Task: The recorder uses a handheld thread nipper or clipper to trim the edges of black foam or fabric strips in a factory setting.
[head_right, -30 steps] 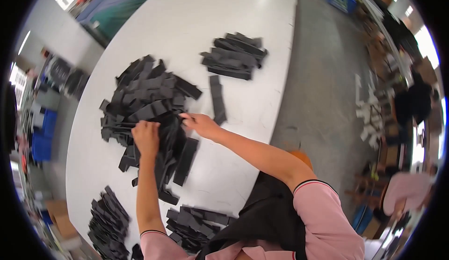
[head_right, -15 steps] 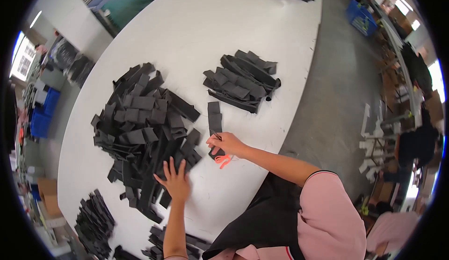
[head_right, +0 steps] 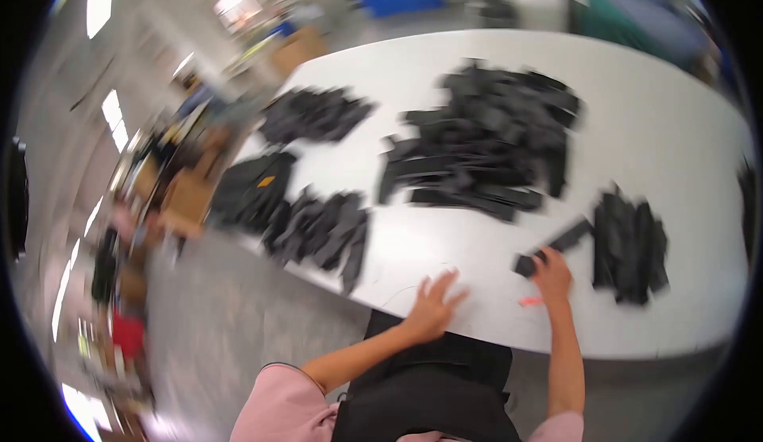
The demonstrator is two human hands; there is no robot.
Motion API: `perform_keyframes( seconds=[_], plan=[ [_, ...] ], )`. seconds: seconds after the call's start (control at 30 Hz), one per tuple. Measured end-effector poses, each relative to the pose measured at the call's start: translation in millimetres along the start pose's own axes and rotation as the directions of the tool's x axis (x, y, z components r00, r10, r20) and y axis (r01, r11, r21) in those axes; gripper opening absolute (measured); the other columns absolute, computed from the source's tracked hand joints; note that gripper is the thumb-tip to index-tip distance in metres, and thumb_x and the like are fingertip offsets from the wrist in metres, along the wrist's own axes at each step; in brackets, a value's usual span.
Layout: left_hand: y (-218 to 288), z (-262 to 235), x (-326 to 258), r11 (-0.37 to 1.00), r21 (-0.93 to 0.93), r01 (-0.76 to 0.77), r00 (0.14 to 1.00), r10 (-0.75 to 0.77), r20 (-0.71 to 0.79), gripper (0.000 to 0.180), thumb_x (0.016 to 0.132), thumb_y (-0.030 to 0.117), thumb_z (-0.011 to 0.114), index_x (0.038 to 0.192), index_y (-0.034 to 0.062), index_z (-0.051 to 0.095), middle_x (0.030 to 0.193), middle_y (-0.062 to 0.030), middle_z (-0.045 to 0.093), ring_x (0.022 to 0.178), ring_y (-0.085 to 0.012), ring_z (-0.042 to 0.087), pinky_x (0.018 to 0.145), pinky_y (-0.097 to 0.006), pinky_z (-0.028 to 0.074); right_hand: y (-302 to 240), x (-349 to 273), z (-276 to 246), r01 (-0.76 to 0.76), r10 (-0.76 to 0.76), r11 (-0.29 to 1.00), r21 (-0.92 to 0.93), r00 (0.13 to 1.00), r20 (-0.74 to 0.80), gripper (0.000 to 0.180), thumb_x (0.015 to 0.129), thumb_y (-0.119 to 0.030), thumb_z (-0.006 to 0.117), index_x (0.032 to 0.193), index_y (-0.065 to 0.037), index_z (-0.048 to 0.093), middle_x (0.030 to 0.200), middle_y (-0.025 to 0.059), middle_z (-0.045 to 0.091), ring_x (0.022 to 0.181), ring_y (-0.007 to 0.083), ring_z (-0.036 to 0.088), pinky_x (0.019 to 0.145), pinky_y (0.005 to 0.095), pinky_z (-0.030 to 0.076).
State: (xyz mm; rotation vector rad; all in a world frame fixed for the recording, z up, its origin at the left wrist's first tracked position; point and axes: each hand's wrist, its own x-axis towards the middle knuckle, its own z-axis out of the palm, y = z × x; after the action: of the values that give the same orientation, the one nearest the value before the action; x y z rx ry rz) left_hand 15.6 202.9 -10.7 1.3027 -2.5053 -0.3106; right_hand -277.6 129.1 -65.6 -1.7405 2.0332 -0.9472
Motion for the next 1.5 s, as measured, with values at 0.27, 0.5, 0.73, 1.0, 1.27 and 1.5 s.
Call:
perform_keyframes(
  seconds=[0.27,0.5,0.73,1.0,1.27,1.5],
  plan=[
    [20,3,-173,0.839,-0.219,0.499,0.832,-0.534,-0.15,0.056,0.072,0.008,0.067,0.125,0.0081,0.049,0.143,-0.0218,0.026,0.123,-0.0355,0.041,0.091,-0.043,0.042,42,6,16,0.155,-0.155,0.988,0.028,0.988,0.023,0.053,0.071,-0.001,0.068,0.119,0.004,0.046,0.117,0.0168,0.049,0.109,0.0322,0.048,0.098,0.0366,0.035],
    [26,-2,-214,0.416,0.017,0.909,0.415,-0.906,-0.082,0.06,0.075,0.028,0.068,0.13,0.0122,0.047,0.145,-0.0206,0.024,0.131,-0.0358,0.029,0.1,-0.058,0.028,8,81,100,0.452,-0.467,0.876,0.168,0.882,0.059,0.043,0.072,0.0,0.069,0.112,0.006,0.054,0.098,0.0137,0.056,0.092,0.0235,0.052,0.083,0.0327,0.042],
    [-13,22,-250,0.268,-0.204,0.942,0.311,-0.925,0.219,0.082,0.074,0.037,0.068,0.144,0.0217,0.028,0.15,-0.025,-0.002,0.137,-0.0441,0.006,0.092,-0.07,0.025,-100,115,193,0.452,-0.547,0.822,0.346,0.796,0.259,0.038,0.074,-0.002,0.068,0.109,0.005,0.055,0.091,0.0116,0.054,0.083,0.0213,0.05,0.074,0.0312,0.04],
    [-44,30,-275,0.338,-0.342,0.877,0.409,-0.898,0.161,0.081,0.072,0.044,0.066,0.143,0.0249,0.031,0.15,-0.0248,-0.002,0.138,-0.0433,0.001,0.098,-0.069,0.02,-152,145,205,0.334,-0.445,0.892,0.304,0.761,0.472,0.032,0.076,-0.004,0.068,0.105,0.004,0.056,0.082,0.0092,0.053,0.073,0.0189,0.047,0.065,0.0295,0.038],
    [-65,12,-282,0.329,-0.406,0.853,0.466,-0.83,0.306,0.08,0.076,0.041,0.066,0.144,0.0239,0.027,0.15,-0.0228,-0.003,0.139,-0.042,0.002,0.099,-0.067,0.021,-108,140,171,0.016,-0.148,0.971,0.239,0.823,0.549,0.026,0.078,-0.006,0.068,0.101,0.003,0.057,0.073,0.0068,0.051,0.062,0.0164,0.045,0.056,0.0278,0.036],
    [-88,19,-266,0.35,-0.368,0.862,0.483,-0.788,0.382,0.082,0.073,0.034,0.069,0.143,0.0213,0.029,0.15,-0.0244,0.003,0.137,-0.0444,0.01,0.098,-0.067,0.022,-25,106,90,-0.33,0.167,0.907,0.263,0.854,0.493,0.022,0.08,-0.008,0.067,0.097,0.003,0.058,0.065,0.0047,0.05,0.053,0.0143,0.043,0.048,0.0263,0.034]
  ],
)
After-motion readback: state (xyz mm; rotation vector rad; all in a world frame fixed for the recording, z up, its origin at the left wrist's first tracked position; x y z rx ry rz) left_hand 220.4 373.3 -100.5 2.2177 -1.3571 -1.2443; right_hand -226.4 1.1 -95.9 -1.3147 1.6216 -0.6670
